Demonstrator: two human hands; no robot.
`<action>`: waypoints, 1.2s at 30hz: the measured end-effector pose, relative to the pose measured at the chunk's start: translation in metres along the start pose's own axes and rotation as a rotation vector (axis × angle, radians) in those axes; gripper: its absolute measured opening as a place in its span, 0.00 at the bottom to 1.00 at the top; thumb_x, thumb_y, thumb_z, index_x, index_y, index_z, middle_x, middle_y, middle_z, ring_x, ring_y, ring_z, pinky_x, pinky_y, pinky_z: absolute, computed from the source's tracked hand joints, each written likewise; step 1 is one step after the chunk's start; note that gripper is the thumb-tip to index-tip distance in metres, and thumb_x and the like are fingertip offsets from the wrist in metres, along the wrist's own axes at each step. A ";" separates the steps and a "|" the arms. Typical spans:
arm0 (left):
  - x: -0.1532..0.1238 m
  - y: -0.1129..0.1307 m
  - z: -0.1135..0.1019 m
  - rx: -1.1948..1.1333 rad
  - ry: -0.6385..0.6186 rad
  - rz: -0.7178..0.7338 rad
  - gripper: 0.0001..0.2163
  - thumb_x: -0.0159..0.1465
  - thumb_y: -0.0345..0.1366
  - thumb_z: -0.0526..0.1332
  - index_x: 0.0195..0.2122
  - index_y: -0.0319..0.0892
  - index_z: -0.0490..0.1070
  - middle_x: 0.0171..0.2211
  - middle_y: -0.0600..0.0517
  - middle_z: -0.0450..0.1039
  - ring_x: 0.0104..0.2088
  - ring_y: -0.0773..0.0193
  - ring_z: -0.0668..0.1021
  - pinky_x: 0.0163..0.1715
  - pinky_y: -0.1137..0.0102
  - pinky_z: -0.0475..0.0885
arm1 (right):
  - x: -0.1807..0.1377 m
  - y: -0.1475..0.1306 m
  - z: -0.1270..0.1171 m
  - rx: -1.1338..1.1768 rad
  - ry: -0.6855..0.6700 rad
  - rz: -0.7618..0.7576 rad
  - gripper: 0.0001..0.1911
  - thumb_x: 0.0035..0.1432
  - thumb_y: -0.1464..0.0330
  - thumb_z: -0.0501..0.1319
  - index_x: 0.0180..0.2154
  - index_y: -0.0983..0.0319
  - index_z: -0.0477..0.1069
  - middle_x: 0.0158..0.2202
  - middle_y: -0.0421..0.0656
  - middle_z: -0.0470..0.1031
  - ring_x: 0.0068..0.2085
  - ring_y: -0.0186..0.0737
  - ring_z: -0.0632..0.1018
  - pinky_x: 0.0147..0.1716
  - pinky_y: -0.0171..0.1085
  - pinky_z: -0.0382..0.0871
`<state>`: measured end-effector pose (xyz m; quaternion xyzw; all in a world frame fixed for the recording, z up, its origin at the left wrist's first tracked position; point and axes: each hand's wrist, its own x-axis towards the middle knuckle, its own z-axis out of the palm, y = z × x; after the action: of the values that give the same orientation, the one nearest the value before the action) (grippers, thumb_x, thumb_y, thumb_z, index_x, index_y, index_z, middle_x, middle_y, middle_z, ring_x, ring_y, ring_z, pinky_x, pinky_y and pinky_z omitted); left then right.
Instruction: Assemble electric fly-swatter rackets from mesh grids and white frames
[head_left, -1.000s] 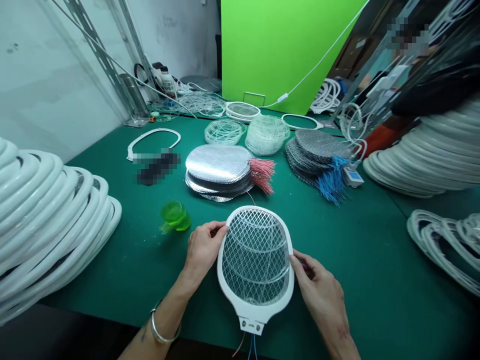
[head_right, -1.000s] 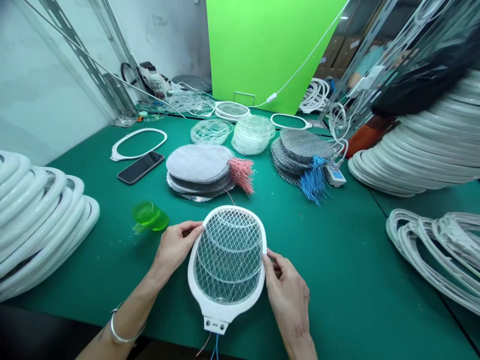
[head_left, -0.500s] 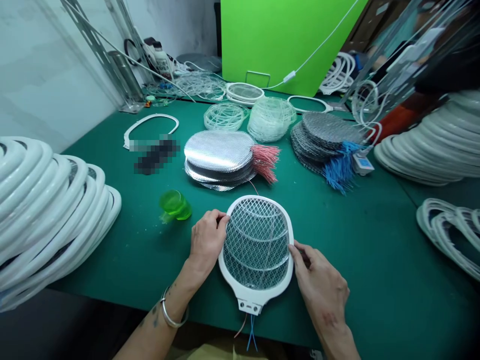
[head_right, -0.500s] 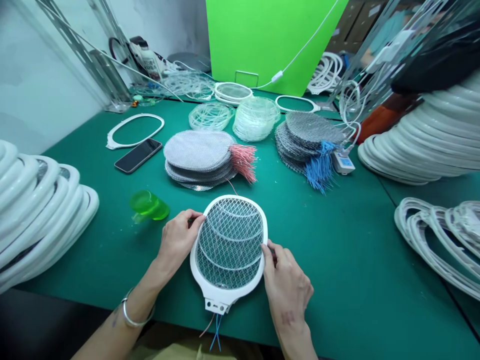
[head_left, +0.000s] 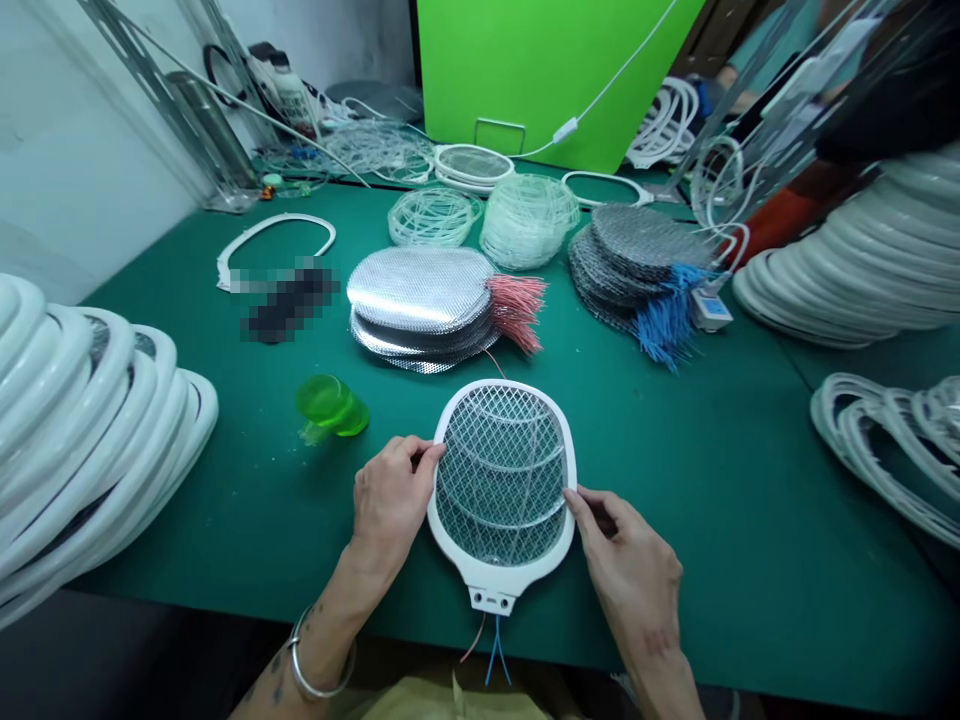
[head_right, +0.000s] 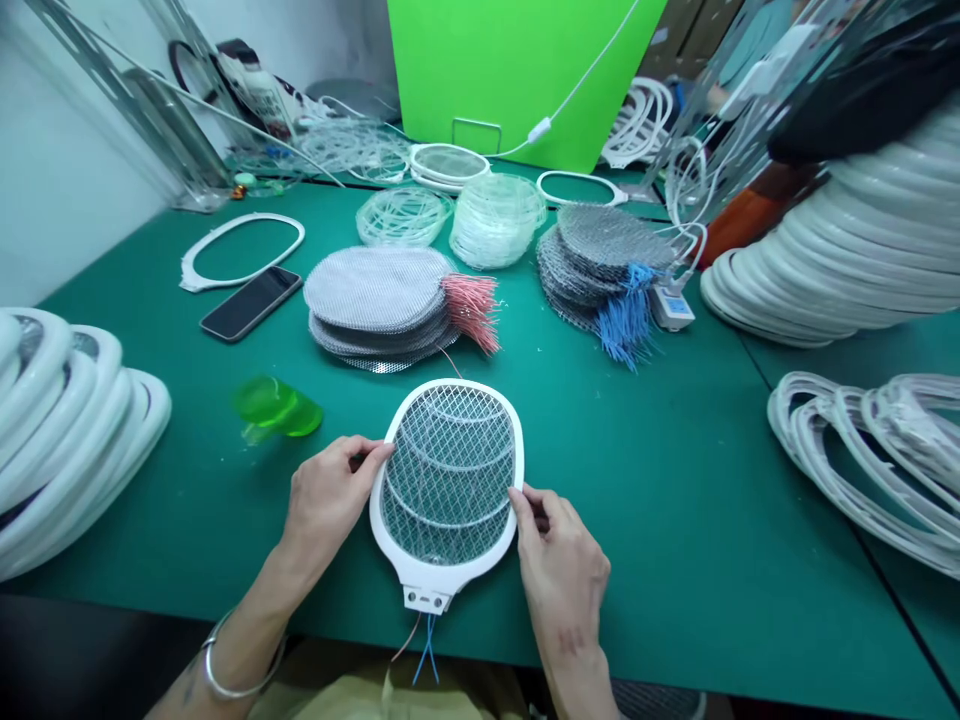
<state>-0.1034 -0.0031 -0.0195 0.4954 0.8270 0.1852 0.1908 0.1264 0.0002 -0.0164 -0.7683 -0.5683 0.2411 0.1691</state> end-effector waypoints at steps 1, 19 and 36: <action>-0.001 0.000 0.001 0.002 0.004 -0.002 0.09 0.66 0.43 0.59 0.34 0.47 0.76 0.35 0.55 0.77 0.34 0.62 0.78 0.31 0.70 0.63 | -0.001 0.001 0.001 0.005 0.019 0.004 0.22 0.55 0.45 0.54 0.34 0.52 0.77 0.36 0.38 0.79 0.32 0.42 0.76 0.31 0.38 0.61; -0.014 0.004 -0.005 0.155 0.008 -0.028 0.10 0.67 0.44 0.56 0.37 0.50 0.76 0.39 0.54 0.78 0.34 0.58 0.78 0.25 0.70 0.59 | -0.006 0.003 -0.006 0.001 -0.025 0.090 0.19 0.54 0.47 0.57 0.36 0.50 0.79 0.37 0.39 0.81 0.32 0.43 0.78 0.30 0.38 0.65; -0.021 0.002 -0.005 0.144 0.040 -0.032 0.10 0.67 0.45 0.57 0.34 0.51 0.76 0.35 0.56 0.79 0.31 0.58 0.78 0.25 0.70 0.58 | -0.014 0.002 -0.003 -0.132 0.029 0.016 0.16 0.60 0.51 0.56 0.41 0.48 0.78 0.46 0.35 0.79 0.35 0.41 0.78 0.29 0.37 0.65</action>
<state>-0.0955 -0.0217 -0.0119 0.4908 0.8496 0.1321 0.1410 0.1268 -0.0135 -0.0129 -0.7858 -0.5742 0.1931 0.1245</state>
